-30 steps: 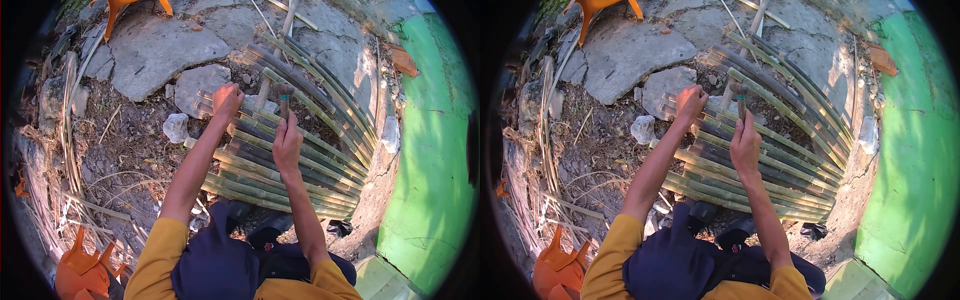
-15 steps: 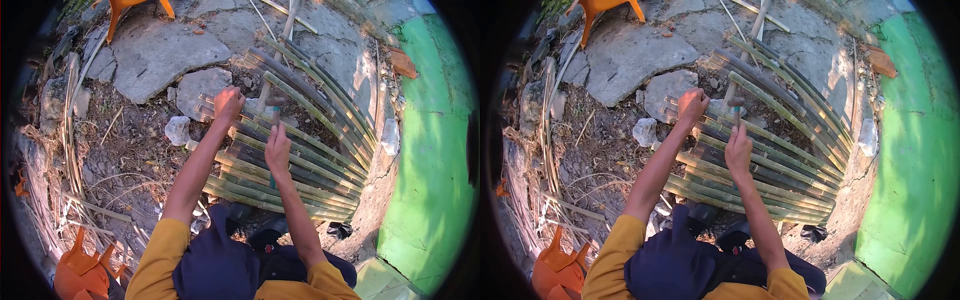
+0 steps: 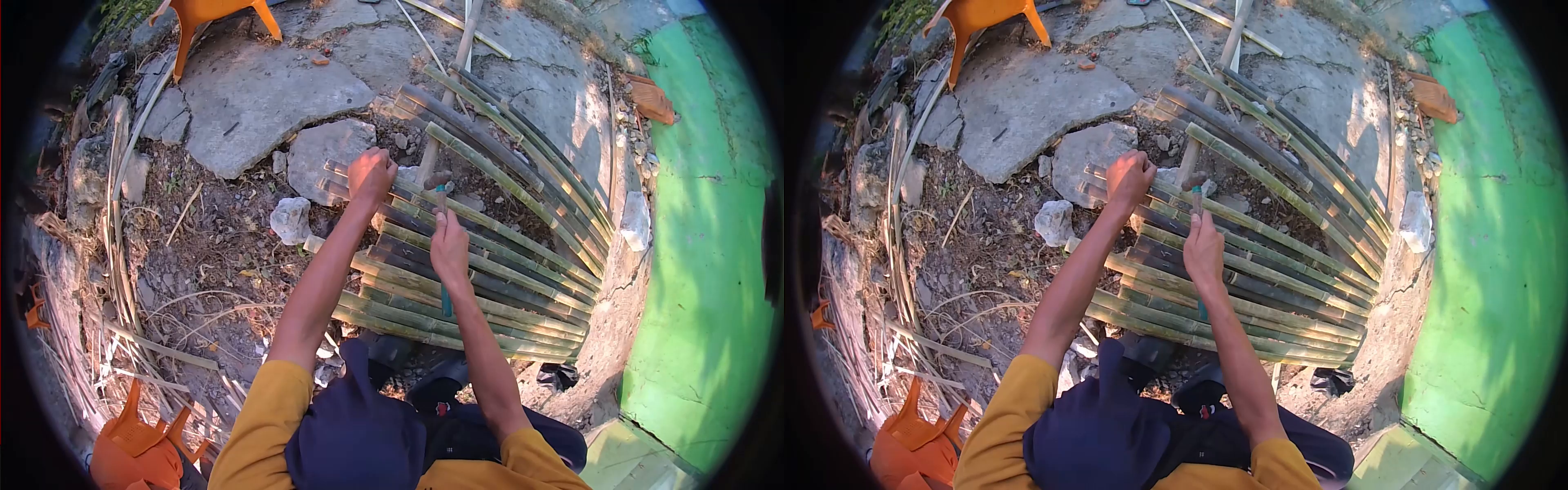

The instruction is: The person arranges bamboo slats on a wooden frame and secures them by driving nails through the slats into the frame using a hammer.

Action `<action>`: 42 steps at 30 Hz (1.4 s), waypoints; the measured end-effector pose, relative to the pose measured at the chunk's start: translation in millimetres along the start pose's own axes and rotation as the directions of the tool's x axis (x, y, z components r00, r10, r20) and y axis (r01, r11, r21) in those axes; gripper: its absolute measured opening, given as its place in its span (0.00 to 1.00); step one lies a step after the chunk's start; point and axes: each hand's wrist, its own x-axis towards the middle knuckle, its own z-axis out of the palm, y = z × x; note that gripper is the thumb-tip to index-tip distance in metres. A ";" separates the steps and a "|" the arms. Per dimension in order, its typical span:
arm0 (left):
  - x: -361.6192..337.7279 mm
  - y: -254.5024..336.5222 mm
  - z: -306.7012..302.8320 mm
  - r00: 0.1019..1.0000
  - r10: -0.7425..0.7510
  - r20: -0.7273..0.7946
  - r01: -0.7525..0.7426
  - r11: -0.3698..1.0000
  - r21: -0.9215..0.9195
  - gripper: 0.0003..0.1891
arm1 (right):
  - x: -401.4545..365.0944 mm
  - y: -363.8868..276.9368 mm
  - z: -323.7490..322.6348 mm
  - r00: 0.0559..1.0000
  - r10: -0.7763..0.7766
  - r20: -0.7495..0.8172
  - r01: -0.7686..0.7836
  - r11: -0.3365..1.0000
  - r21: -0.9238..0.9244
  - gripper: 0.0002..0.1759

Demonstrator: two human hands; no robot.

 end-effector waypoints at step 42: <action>-0.6 -5.7 6.9 0.993 0.070 -0.093 -0.073 0.997 -0.035 0.10 | 13.1 -23.6 -34.3 0.865 0.366 0.343 -0.500 0.666 0.553 0.23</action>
